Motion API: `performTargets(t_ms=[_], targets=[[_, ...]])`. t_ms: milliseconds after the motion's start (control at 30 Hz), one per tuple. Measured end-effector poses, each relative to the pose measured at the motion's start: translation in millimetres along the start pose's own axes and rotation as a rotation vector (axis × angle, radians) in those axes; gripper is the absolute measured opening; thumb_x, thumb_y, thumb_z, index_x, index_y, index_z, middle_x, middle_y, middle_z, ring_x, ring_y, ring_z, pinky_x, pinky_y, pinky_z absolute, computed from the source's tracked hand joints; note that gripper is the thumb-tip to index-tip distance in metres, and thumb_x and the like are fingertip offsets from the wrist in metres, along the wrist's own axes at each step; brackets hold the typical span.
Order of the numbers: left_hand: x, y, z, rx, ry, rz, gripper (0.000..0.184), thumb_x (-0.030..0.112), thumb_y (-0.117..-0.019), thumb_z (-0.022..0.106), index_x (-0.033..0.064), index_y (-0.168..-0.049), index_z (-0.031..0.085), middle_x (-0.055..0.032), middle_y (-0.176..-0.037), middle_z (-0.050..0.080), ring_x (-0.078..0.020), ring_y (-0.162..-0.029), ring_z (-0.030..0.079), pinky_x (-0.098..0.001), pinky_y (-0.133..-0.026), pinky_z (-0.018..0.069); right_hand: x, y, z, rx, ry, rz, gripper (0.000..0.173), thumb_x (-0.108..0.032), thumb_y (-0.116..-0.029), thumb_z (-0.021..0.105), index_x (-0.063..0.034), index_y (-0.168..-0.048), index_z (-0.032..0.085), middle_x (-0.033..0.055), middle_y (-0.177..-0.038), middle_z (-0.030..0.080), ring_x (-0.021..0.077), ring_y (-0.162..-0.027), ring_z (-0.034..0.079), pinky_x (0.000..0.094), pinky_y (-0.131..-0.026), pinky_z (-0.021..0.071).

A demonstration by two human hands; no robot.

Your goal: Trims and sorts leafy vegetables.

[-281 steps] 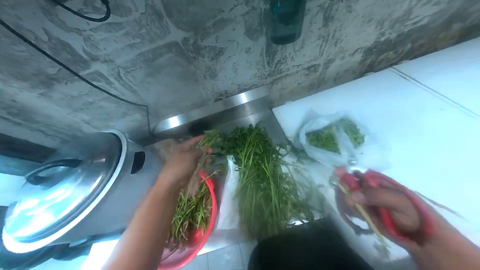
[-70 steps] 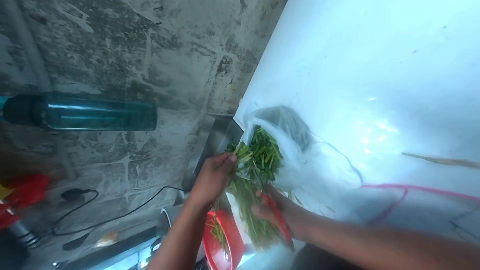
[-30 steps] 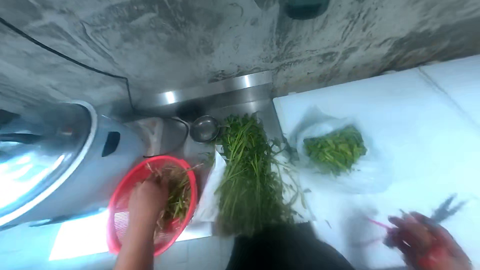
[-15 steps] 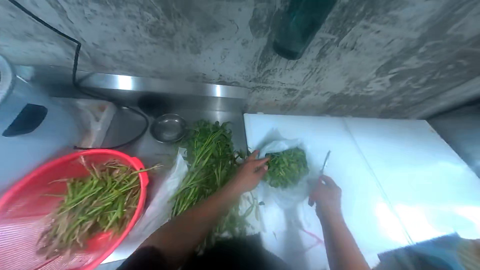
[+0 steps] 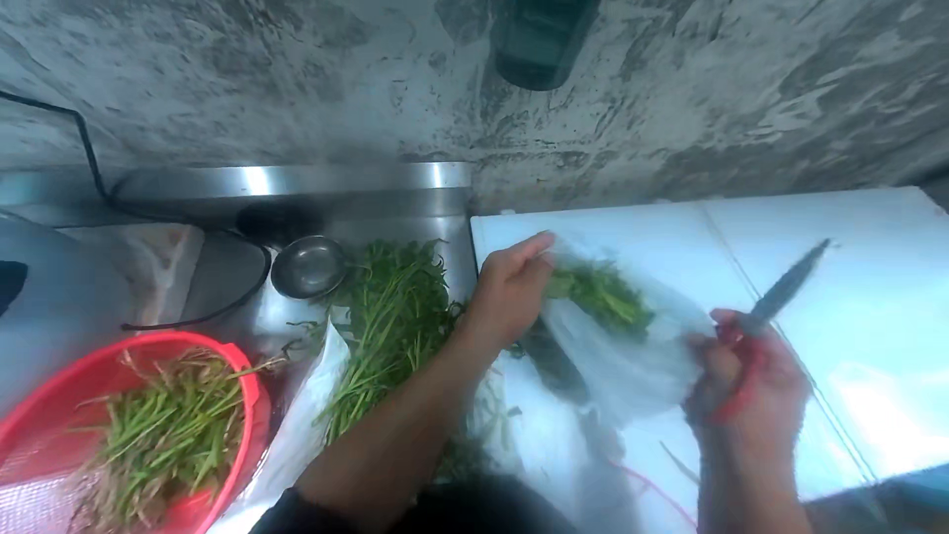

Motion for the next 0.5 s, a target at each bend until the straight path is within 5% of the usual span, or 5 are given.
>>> performTargets(t_ms=[100,233,500], targets=[[-37.0,2.9,2.1,-0.078,-0.166,-0.208,0.037,0.02,-0.1094,0.046,0.0108,-0.141,0.061,-0.0118,-0.118,0.07,-0.0188,-0.096,0.068,-0.0415,-0.085,0.0575,46.8,17.5,10.2,-0.107,0.038,0.186,0.031,-0.002,-0.0884,0.067,-0.0017,-0.12,0.065,0.0058,-0.07,0.062,0.0137,-0.046,0.054,0.0316,-0.038,0.0476],[-52.3,33.9,-4.1,-0.083,-0.244,-0.24,0.037,0.017,-0.1093,0.047,0.0153,-0.143,0.061,-0.0074,-0.121,0.071,-0.0164,-0.089,0.069,-0.04,-0.078,0.0587,69.5,51.8,5.7,-0.098,0.059,0.256,0.035,-0.007,-0.0797,0.069,-0.0042,-0.114,0.067,0.0007,-0.063,0.062,0.0101,-0.043,0.053,0.0284,-0.036,0.0452],[-50.0,56.6,-25.8,-0.171,-0.199,-0.182,0.037,0.019,-0.1094,0.044,0.014,-0.142,0.061,-0.0017,-0.141,0.062,-0.0123,-0.084,0.068,-0.0352,-0.073,0.0583,68.7,71.6,-23.7,0.019,0.088,0.296,0.042,-0.016,-0.0938,0.074,-0.0008,-0.13,0.059,0.0075,-0.07,0.067,0.0142,-0.046,0.058,0.0288,-0.036,0.0461]])
Point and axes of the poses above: each hand's wrist, its own y-axis away from the middle knuckle, its own z-axis out of the palm, x = y × z, the point moved 1 cm from there along -y, towards the middle knuckle
